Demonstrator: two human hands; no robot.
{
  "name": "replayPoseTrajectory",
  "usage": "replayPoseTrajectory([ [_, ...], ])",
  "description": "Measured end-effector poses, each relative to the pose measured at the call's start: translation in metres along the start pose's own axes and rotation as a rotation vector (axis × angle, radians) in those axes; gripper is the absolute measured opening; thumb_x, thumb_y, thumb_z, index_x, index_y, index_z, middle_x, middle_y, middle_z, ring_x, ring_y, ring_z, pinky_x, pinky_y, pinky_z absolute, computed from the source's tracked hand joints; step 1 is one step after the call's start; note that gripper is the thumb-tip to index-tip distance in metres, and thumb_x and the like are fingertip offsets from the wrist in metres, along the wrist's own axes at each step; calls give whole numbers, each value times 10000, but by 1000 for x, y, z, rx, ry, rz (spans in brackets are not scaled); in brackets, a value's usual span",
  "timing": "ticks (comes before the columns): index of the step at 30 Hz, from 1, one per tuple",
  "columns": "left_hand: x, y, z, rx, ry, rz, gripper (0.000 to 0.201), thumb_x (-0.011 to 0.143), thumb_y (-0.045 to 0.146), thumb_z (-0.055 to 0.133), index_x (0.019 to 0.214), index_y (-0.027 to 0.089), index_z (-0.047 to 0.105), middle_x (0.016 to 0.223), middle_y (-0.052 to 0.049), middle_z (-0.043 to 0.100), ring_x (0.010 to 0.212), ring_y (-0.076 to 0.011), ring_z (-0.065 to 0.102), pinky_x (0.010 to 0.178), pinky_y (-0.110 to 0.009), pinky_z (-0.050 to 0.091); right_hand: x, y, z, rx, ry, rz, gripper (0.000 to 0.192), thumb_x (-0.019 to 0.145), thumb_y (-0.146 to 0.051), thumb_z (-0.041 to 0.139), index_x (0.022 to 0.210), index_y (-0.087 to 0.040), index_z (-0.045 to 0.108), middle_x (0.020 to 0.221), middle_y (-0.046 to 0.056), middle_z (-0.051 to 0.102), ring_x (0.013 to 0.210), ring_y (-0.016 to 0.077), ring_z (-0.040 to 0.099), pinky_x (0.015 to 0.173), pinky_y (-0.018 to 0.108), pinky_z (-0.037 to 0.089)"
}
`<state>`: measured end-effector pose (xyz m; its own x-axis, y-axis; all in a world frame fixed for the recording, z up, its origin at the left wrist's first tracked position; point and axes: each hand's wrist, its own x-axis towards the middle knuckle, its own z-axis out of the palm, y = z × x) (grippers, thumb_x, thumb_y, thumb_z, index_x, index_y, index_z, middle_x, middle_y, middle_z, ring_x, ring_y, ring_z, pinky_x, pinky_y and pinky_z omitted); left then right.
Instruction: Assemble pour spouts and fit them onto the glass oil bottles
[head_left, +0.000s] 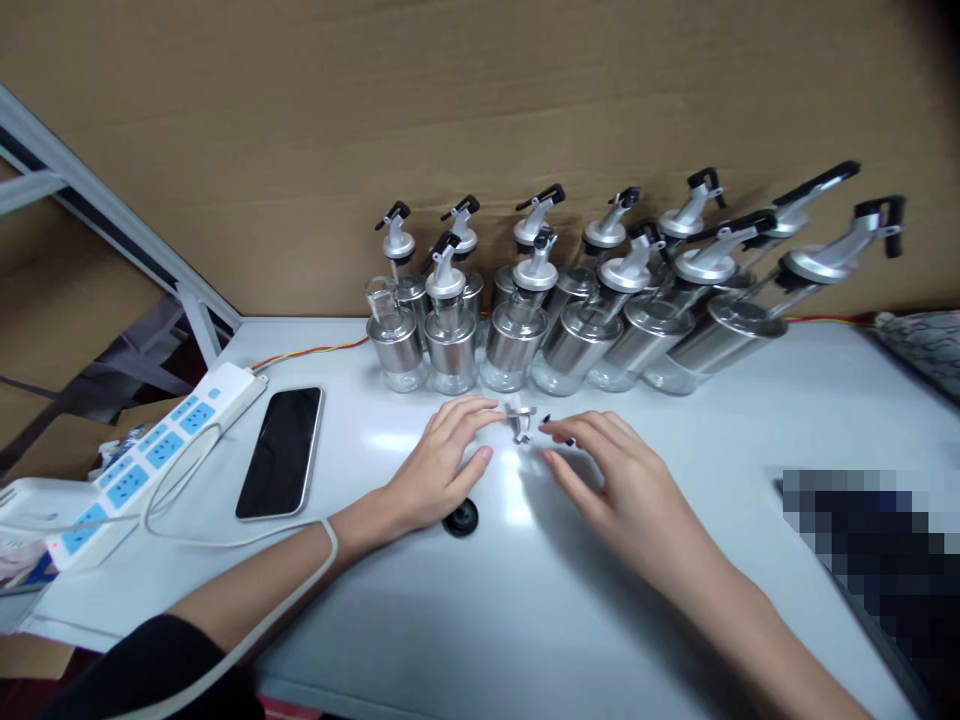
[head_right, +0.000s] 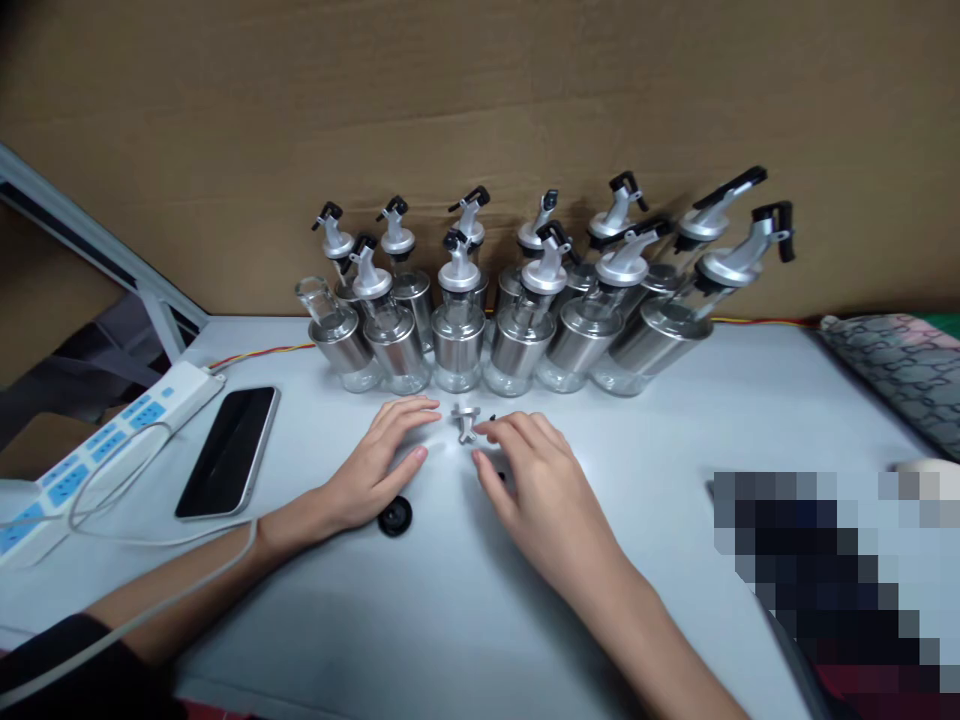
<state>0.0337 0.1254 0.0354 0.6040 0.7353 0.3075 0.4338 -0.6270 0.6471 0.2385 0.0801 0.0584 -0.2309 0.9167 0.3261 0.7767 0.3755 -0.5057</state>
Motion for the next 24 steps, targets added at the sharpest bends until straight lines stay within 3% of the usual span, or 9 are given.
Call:
replayPoseTrajectory([
  [5,0,-4,3,-24,53,-62,480,896,193,465,1354,217,325,1379,-110,430,1309,-227,372,1120,-435,305,1,2,16,-109,-120,-59,328,923,-220,458,1192,-69,570,1163,162,629,1044,300,530,829,456,460],
  [10,2,-3,2,-13,-18,-47,397,881,158,468,1268,240,474,1302,-78,477,1265,-226,399,1097,-421,319,-2,-14,19,-18,-284,-158,309,937,-170,429,1206,-138,576,1239,89,625,1116,253,506,886,420,428],
  [14,1,-2,2,28,-7,-143,286,870,177,481,1133,228,582,1104,-78,497,1117,-230,476,1005,-416,398,-1,-4,8,-46,-191,-104,258,927,-203,449,1107,-151,626,1070,98,669,1005,245,557,815,403,440],
  [19,1,-2,2,-16,20,-206,377,838,186,513,1211,227,481,1163,-86,459,1161,-242,443,1033,-434,375,2,18,5,-166,-6,25,338,908,-259,461,1165,-87,597,1082,159,631,995,283,554,822,438,456],
  [24,1,-2,3,-52,31,-135,523,829,222,576,1310,229,373,1284,-102,446,1226,-236,417,1063,-415,343,-1,2,11,-69,-190,-17,384,923,-237,428,1274,-118,531,1141,143,620,1040,271,532,843,453,469],
])
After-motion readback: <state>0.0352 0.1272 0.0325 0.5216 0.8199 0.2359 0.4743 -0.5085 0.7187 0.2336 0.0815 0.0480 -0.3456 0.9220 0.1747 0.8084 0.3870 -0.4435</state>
